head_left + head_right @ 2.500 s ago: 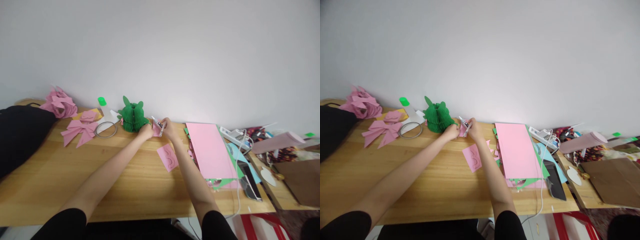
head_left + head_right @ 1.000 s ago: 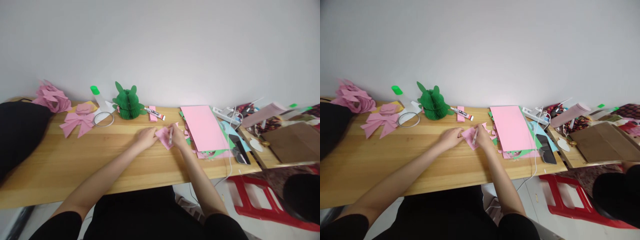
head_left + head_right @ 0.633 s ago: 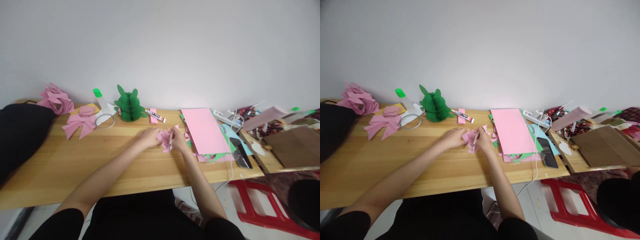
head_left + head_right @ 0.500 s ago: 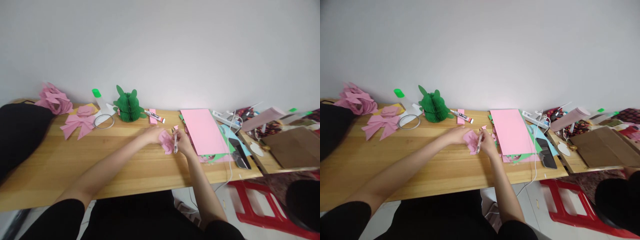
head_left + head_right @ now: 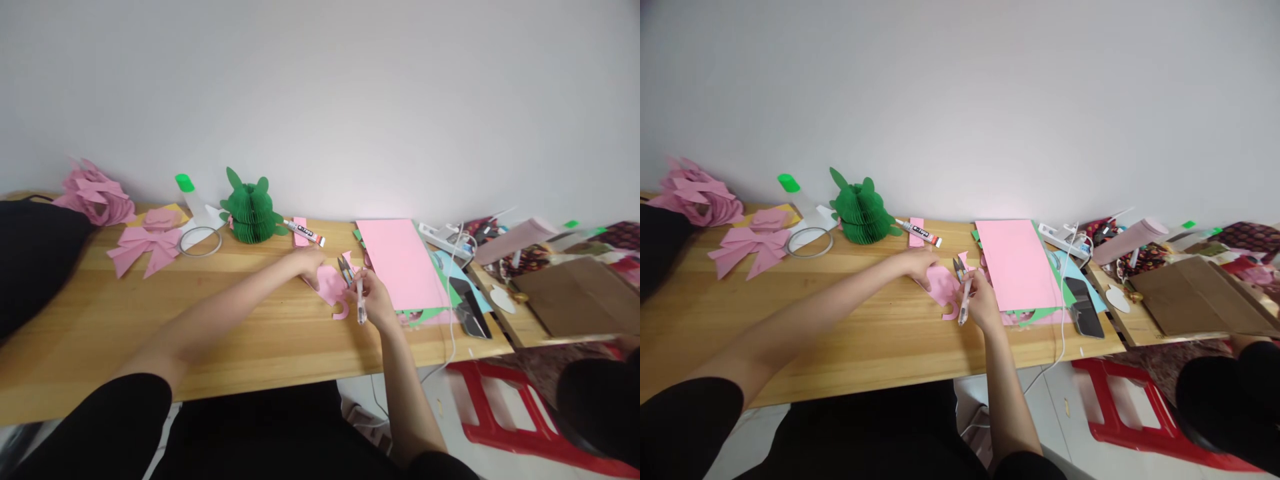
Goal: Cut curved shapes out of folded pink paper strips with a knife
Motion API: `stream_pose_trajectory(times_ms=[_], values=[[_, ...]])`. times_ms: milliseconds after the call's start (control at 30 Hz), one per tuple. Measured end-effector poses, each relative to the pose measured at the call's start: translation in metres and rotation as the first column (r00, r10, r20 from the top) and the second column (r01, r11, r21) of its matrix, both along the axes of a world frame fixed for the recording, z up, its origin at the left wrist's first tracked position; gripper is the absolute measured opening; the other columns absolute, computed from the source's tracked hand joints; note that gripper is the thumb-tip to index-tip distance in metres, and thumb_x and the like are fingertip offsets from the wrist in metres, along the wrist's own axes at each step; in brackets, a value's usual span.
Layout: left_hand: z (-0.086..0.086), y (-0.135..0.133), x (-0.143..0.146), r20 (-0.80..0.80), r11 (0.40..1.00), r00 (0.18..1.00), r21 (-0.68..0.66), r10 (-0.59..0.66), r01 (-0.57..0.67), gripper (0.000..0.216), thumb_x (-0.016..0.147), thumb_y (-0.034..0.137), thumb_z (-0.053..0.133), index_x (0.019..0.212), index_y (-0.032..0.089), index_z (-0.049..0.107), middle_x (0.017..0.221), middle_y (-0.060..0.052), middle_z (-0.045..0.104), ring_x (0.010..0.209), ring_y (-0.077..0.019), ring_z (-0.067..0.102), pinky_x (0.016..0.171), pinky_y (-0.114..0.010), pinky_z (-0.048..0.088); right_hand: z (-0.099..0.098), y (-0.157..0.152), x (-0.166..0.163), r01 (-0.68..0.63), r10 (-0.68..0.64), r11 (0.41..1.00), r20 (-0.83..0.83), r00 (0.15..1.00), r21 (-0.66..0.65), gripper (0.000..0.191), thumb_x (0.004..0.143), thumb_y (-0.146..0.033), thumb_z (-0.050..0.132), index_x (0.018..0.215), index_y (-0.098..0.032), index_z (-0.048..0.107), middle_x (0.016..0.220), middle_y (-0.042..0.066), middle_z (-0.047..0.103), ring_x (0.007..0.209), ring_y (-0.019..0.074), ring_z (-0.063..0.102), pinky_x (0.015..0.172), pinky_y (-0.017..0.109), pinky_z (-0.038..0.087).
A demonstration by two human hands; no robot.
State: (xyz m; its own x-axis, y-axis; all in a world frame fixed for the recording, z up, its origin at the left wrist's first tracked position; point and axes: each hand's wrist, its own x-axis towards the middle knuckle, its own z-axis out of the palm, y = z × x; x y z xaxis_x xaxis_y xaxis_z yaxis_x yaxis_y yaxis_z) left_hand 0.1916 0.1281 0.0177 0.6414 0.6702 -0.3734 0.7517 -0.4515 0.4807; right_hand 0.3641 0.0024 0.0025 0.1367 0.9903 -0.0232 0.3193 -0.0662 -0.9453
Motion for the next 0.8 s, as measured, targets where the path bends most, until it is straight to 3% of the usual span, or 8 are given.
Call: stream_pose_trajectory(times_ms=[200,367,533,667,800], values=[[-0.013,-0.008,-0.028,0.21,0.972,0.95,-0.085,0.232,-0.218,0.036,0.097,0.036,0.062,0.126,0.016,0.059,0.125,-0.01,0.062,0.106,-0.0236,0.064,0.089,-0.044,0.057,-0.005,0.012,-0.006,0.005,-0.007,1.0,0.051,0.999,0.031,0.04,0.061,-0.046,0.074,0.082,-0.025,0.048,0.061,-0.006,0.056,0.051,0.0129,0.05,0.053,0.027,0.041],[-0.009,-0.023,-0.081,0.429,0.884,0.777,-0.141,0.461,-0.446,0.034,0.097,0.036,0.062,0.123,0.015,0.06,0.121,-0.009,0.063,0.103,-0.0221,0.065,0.087,-0.043,0.057,-0.008,0.029,-0.02,0.014,-0.025,0.997,0.136,0.99,0.081,0.037,0.062,-0.044,0.076,0.079,-0.024,0.05,0.06,-0.006,0.053,0.053,0.0141,0.049,0.05,0.027,0.04],[0.012,-0.053,-0.126,0.582,0.811,0.581,-0.278,0.569,-0.515,0.023,0.091,0.037,0.063,0.096,0.014,0.066,0.079,-0.002,0.067,0.064,-0.0128,0.062,0.057,-0.025,0.052,0.006,0.036,-0.051,-0.064,0.043,0.987,0.138,0.99,0.15,0.031,0.077,-0.049,0.066,0.087,-0.025,0.05,0.075,-0.001,0.058,0.067,0.0171,0.058,0.055,0.028,0.048],[0.035,-0.071,-0.141,0.682,0.79,0.445,-0.341,0.58,-0.509,0.028,0.075,0.043,0.071,0.084,0.017,0.064,0.063,0.002,0.061,0.051,-0.0104,0.054,0.046,-0.02,0.044,0.026,0.034,-0.074,-0.205,0.182,0.964,0.141,0.973,0.17,0.03,0.088,-0.053,0.05,0.1,-0.026,0.046,0.087,0.001,0.064,0.069,0.0159,0.062,0.061,0.03,0.052],[0.056,-0.078,-0.15,0.743,0.778,0.334,-0.384,0.58,-0.497,0.034,0.065,0.042,0.078,0.083,0.018,0.061,0.062,0.003,0.061,0.051,-0.01,0.052,0.043,-0.019,0.042,0.034,0.034,-0.086,-0.299,0.253,0.947,0.299,0.92,0.12,0.012,0.091,-0.03,0.048,0.1,-0.024,0.051,0.087,0.004,0.068,0.078,0.0192,0.065,0.071,0.031,0.051]])
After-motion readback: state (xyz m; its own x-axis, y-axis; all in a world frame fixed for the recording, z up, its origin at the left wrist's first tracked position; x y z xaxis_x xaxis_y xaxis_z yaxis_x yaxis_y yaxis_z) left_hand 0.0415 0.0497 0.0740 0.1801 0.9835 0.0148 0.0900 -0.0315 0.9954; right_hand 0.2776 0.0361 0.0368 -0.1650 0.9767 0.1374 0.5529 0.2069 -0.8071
